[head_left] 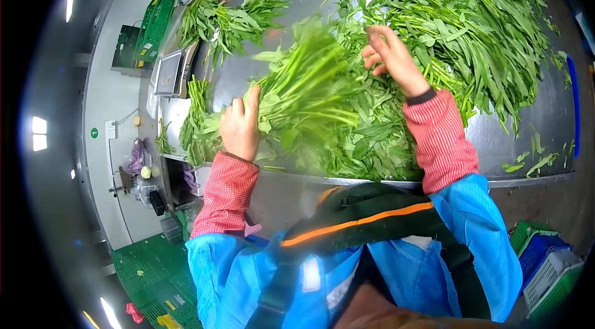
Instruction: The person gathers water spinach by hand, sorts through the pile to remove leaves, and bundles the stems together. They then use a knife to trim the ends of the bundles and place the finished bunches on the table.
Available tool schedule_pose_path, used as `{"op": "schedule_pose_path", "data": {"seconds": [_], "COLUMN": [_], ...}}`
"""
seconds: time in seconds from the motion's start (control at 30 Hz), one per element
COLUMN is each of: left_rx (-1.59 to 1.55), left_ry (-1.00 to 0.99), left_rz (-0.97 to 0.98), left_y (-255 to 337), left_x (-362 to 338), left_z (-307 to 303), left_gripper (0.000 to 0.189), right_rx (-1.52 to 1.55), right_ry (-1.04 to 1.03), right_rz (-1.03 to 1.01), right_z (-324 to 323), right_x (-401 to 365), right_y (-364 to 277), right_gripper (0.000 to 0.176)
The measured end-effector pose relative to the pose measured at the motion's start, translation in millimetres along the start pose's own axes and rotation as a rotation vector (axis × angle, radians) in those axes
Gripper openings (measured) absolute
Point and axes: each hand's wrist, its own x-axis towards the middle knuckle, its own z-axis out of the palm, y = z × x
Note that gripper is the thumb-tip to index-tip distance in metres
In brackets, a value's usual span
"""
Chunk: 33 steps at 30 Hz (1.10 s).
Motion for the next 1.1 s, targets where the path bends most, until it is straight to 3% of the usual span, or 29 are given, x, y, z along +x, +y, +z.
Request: {"op": "schedule_pose_path", "data": {"seconds": [0.07,0.2,0.3,0.37,0.43,0.47,0.57,0.6,0.67,0.7,0.73,0.77,0.83,0.9,0.97,1.03,1.1], "left_rx": [0.052,-0.197,-0.365,-0.360,-0.354,-0.353,-0.390,-0.428,-0.497,-0.530,-0.562,-0.592,-0.649,-0.674,-0.711,-0.762,-0.834], "left_ry": [0.050,-0.045,-0.073,-0.085,-0.080,-0.075,-0.075,-0.088,-0.088,-0.075,-0.063,-0.079,-0.119,-0.205,-0.206,-0.193,-0.192], "left_rz": [0.080,-0.112,-0.175,-0.166,-0.161,-0.161,-0.155,-0.159,-0.148,-0.132,-0.119,-0.135,-0.182,-0.220,-0.224,-0.210,-0.200], "left_y": [4.9,7.9,6.4,3.9,2.8,1.2,0.6,5.2,13.7,17.3,18.6,17.5,11.1,-0.7,-3.7,-7.9,-7.9], "left_x": [4.7,0.2,-8.0,-12.1,-14.0,-16.6,-16.0,-12.5,-5.4,-2.1,0.2,0.3,-6.5,-18.2,-23.1,-24.1,-23.2], "left_z": [-0.3,3.9,3.6,4.3,3.9,4.9,8.9,7.3,5.3,4.6,3.9,2.9,-0.6,3.0,1.4,5.0,5.0], "left_gripper": [0.070,0.078,0.082,0.082,0.082,0.081,0.078,0.076,0.071,0.067,0.064,0.061,0.056,0.059,0.060,0.059,0.058], "right_rx": [-0.081,0.065,0.007,0.115,0.387,0.300,-0.145,-0.481,-0.976,-1.122,-0.948,-0.579,-0.101,0.467,0.673,0.580,0.181], "right_ry": [-0.023,-0.080,-0.046,0.083,0.206,0.182,0.091,0.131,0.028,-0.116,-0.137,0.024,0.088,0.170,0.222,-0.309,-0.210], "right_rz": [-0.004,-0.327,-0.084,-0.008,-0.081,-0.106,-0.359,-0.456,-0.394,-0.236,-0.104,-0.201,-0.327,-0.004,-0.062,-0.199,-0.133], "right_z": [18.9,56.0,39.2,17.2,-7.8,-23.2,15.4,35.1,64.9,69.6,67.0,59.2,21.0,-22.9,-49.4,-66.2,-45.2], "right_x": [19.5,-0.1,-24.4,-16.5,-7.6,-4.6,-9.0,-15.6,-24.4,-26.0,-20.4,-9.7,4.2,5.3,5.3,10.4,11.7], "right_y": [31.1,56.1,19.3,11.4,3.3,4.4,14.1,20.3,13.5,4.9,5.8,39.0,36.5,19.0,19.8,19.4,16.5], "right_gripper": [0.063,0.051,0.019,0.015,0.016,0.019,0.029,0.034,0.043,0.045,0.032,0.019,0.020,0.028,0.031,0.041,0.051]}}
